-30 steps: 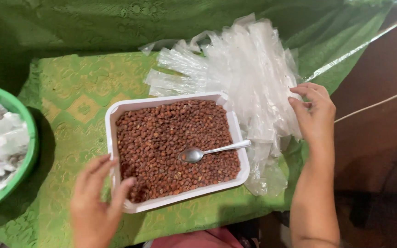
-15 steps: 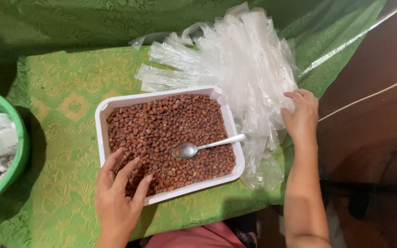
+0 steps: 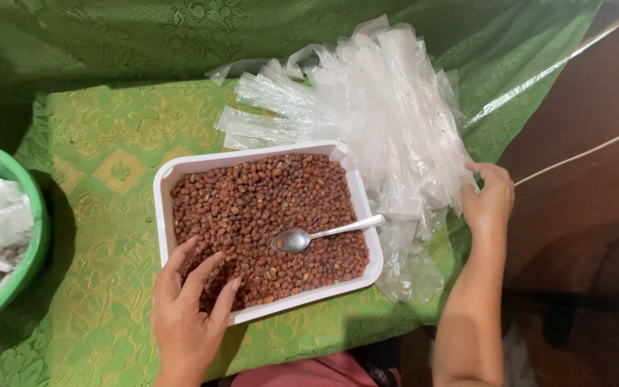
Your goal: Packaging small brown food items into individual plastic bags using a spoon and tying them closed.
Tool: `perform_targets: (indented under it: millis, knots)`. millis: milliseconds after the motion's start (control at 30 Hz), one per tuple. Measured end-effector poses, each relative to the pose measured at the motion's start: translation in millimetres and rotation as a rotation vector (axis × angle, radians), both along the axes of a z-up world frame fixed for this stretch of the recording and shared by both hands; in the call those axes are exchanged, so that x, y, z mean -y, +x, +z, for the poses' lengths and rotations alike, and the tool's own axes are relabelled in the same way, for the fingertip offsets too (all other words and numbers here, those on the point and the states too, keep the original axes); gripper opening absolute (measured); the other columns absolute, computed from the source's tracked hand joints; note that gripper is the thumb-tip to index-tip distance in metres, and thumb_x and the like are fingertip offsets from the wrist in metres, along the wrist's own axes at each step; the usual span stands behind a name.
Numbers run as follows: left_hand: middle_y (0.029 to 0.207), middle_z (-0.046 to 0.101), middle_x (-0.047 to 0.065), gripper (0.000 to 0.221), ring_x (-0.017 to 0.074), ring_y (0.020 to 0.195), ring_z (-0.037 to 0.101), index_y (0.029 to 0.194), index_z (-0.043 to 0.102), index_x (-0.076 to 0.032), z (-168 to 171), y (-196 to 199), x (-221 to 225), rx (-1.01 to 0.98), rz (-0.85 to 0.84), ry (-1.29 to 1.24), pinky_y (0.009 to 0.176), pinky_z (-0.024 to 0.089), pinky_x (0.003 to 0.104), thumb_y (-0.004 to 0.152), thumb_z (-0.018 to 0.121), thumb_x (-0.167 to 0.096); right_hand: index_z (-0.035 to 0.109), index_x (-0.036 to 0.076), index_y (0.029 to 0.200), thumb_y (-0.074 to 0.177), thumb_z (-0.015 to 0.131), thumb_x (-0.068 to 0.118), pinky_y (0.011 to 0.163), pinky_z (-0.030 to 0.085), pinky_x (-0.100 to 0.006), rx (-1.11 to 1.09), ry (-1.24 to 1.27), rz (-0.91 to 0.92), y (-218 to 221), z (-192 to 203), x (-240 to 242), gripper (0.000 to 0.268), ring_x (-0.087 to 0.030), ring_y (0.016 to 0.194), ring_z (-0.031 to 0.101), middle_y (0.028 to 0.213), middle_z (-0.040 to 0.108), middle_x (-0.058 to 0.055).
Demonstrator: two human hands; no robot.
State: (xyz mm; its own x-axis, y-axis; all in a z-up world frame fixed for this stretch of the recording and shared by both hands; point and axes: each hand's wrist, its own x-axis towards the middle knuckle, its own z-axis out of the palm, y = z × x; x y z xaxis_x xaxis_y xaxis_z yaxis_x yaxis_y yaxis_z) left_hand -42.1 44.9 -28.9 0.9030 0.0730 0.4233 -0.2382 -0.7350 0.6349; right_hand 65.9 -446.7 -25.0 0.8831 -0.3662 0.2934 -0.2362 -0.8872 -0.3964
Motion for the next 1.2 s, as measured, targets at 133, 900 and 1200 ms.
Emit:
perform_targets:
  millis: [133, 900, 1200]
  knots:
    - [0.146, 0.057, 0.01, 0.039, 0.0302, 0.13, 0.058, 0.121, 0.072, -0.017, -2, 1, 0, -0.01, 0.002, 0.021, 0.102, 0.051, 0.048, 0.087, 0.076, -0.034, 0.072, 0.009, 0.127, 0.085, 0.07, 0.015, 0.105, 0.041, -0.05, -0.048, -0.033, 0.032, -3, -21, 7, 0.042, -0.039, 0.122, 0.054, 0.133, 0.06, -0.019]
    - [0.144, 0.056, 0.02, 0.063, 0.0434, 0.136, 0.056, 0.133, 0.063, -0.016, 48, -16, 26, 0.354, -0.496, -0.015, 0.113, 0.047, 0.061, 0.087, 0.083, -0.053, 0.076, 0.009, 0.097, 0.087, 0.073, 0.01, 0.074, 0.062, -0.032, -0.259, 1.029, 0.893, -69, 63, -216, 0.011, -0.016, 0.077, 0.074, 0.091, 0.079, -0.006]
    - [0.117, 0.07, 0.021, 0.037, 0.0302, 0.095, 0.076, 0.137, 0.059, -0.003, 50, -16, 15, 0.305, -0.608, -0.096, 0.075, 0.063, 0.036, 0.105, 0.058, -0.02, 0.065, -0.001, 0.111, 0.095, 0.069, -0.01, 0.051, 0.047, -0.015, -0.423, 1.553, 1.144, -79, 87, -242, 0.018, -0.005, 0.061, 0.059, 0.086, 0.07, -0.006]
